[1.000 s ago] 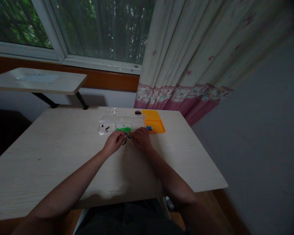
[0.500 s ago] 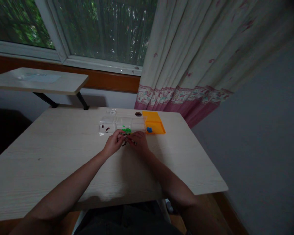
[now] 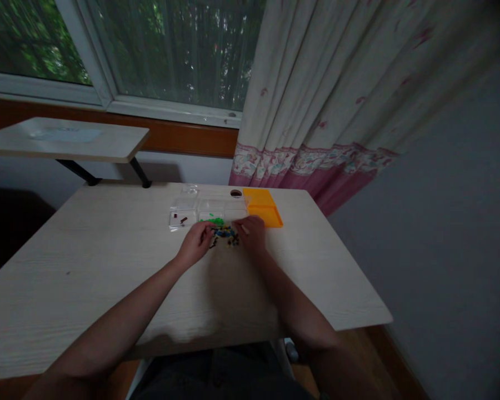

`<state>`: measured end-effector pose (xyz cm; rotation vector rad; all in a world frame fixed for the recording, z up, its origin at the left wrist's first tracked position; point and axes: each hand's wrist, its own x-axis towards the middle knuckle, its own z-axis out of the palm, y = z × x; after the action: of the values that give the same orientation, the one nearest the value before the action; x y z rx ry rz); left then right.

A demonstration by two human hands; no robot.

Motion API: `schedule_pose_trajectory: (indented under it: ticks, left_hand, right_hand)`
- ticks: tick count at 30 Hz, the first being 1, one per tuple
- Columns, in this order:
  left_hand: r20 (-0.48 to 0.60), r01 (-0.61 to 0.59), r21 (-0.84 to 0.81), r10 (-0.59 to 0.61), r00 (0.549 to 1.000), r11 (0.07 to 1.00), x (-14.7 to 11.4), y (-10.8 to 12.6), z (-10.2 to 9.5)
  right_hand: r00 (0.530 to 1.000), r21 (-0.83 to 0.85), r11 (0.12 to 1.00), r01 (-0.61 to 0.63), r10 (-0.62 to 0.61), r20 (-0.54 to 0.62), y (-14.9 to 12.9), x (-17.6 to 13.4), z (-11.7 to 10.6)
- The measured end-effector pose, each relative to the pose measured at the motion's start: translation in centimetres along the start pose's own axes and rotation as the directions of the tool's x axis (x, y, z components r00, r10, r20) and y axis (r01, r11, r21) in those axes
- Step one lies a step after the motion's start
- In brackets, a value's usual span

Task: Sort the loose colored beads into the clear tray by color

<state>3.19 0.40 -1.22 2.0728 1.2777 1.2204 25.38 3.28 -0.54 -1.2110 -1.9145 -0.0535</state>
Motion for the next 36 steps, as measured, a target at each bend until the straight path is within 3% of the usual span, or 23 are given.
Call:
schedule_pose_trajectory:
  ticks: [4,7,10,18,24,30,36]
  left_hand:
    - [0.037,-0.120,0.217,0.114,0.993,0.969,0.1,0.0,-0.4]
    - [0.090,-0.139,0.305,0.117,0.989,0.942,0.1,0.1,-0.5]
    - [0.130,-0.136,0.382,0.093,0.987,0.914,0.0,0.4,-0.4]
    - [0.173,-0.134,0.478,0.056,0.983,0.868,-0.2,0.6,-0.4]
    - [0.161,-0.134,0.504,0.060,0.985,0.853,-0.2,0.5,-0.2]
    - [0.164,-0.135,0.507,0.059,0.985,0.851,-0.2,0.4,-0.2]
    - [0.151,-0.131,0.492,0.064,0.986,0.861,-0.2,0.2,-0.1]
  right_hand:
    - [0.973,-0.148,0.965,-0.216,0.202,-0.108,3.6,0.2,-1.3]
    - [0.936,-0.229,0.911,-0.343,0.310,-0.169,5.4,-0.1,-1.7]
    - [0.917,-0.265,0.879,-0.397,0.366,-0.158,6.2,-0.6,-1.5]
    - [0.911,-0.235,0.886,-0.400,0.355,-0.210,6.3,-0.6,-1.2]
    - [0.934,-0.200,0.926,-0.320,0.273,-0.229,6.0,-0.5,-1.2]
    - [0.958,-0.169,0.948,-0.270,0.246,-0.151,5.8,-0.4,-0.9]
    - [0.957,-0.167,0.948,-0.270,0.245,-0.153,5.7,-0.4,-0.8]
